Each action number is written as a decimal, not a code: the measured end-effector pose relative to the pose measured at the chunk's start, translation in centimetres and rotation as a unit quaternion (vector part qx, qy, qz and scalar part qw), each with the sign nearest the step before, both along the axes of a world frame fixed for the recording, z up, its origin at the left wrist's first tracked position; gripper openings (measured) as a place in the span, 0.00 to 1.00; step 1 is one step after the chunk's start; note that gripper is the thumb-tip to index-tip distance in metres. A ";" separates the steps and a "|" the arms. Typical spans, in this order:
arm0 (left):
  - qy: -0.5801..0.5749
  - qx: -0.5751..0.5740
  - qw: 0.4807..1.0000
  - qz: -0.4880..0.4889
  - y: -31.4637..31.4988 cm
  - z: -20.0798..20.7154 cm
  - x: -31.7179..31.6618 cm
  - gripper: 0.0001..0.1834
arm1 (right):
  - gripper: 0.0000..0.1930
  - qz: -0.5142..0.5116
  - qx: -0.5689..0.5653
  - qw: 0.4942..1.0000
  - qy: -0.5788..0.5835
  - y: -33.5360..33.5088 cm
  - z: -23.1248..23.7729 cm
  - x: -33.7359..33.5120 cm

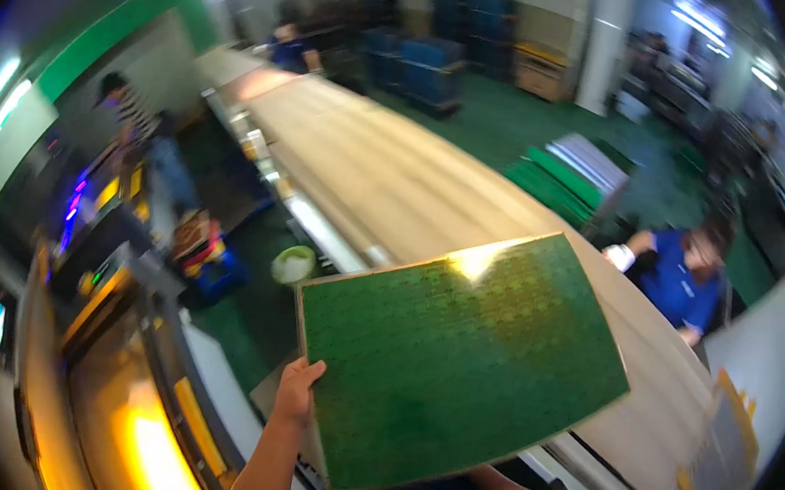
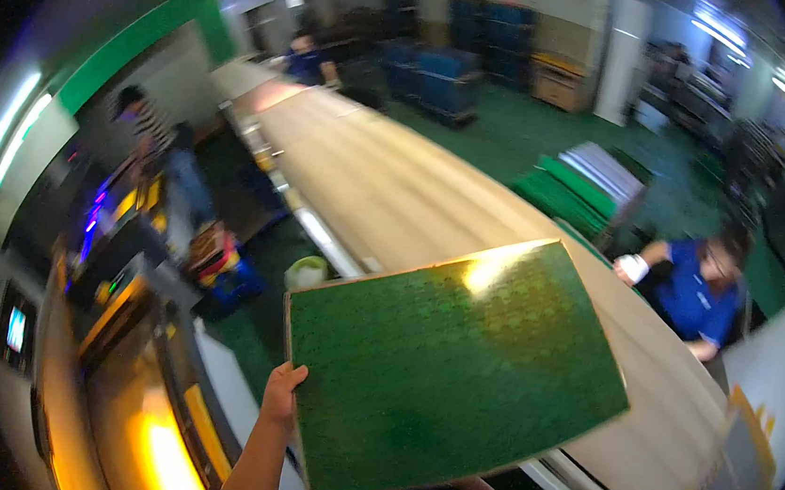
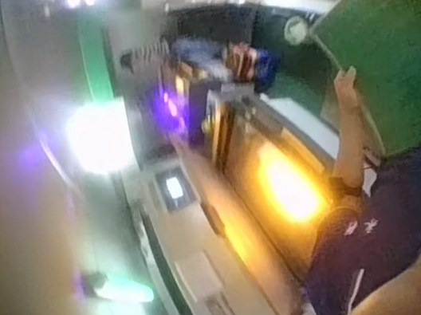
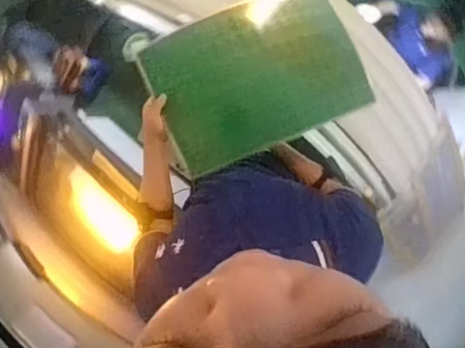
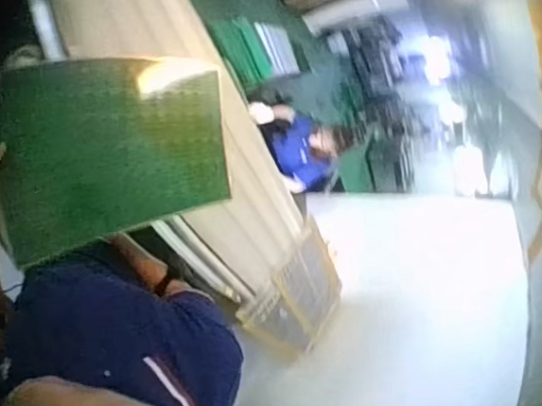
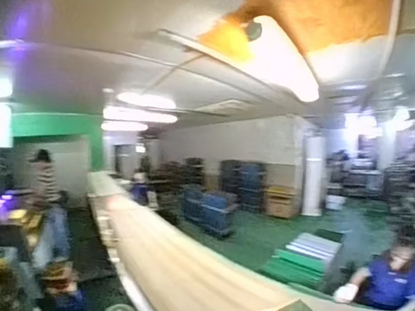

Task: Operating an LED exposure machine to process green PCB boards in a workshop.

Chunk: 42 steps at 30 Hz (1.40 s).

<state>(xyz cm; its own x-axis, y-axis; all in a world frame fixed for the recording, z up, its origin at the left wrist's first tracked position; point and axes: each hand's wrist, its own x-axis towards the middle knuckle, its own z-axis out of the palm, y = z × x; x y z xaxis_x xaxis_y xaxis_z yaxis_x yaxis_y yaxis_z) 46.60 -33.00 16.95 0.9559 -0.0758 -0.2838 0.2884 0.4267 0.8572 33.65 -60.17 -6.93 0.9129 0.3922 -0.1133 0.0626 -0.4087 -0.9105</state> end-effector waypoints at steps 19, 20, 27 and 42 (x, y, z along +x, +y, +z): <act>-0.005 -0.201 0.538 0.818 27.2 -23.1 -39.0 0.22 | 0.18 0.354 -0.044 0.897 0.262 23.0 2.6 6.7; -0.012 -0.207 0.525 0.825 28.1 -23.9 -40.3 0.22 | 0.18 0.381 -0.060 0.891 0.240 24.9 2.7 6.7; 0.036 -0.220 0.441 0.869 32.8 -26.4 -46.2 0.10 | 0.16 0.531 -0.217 0.817 0.053 41.7 12.3 3.9; 0.517 0.572 0.533 0.349 32.5 -22.9 -49.8 0.42 | 0.28 0.394 0.313 0.653 -0.565 72.5 42.6 2.4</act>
<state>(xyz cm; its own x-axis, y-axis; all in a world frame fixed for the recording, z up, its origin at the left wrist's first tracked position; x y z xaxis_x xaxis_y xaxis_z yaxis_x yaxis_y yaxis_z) -3.19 -0.51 -5.93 -0.0737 0.9833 -0.1665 0.9720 0.1082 0.2085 36.03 12.34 35.68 -0.2396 0.4370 0.8669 0.8063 0.5870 -0.0731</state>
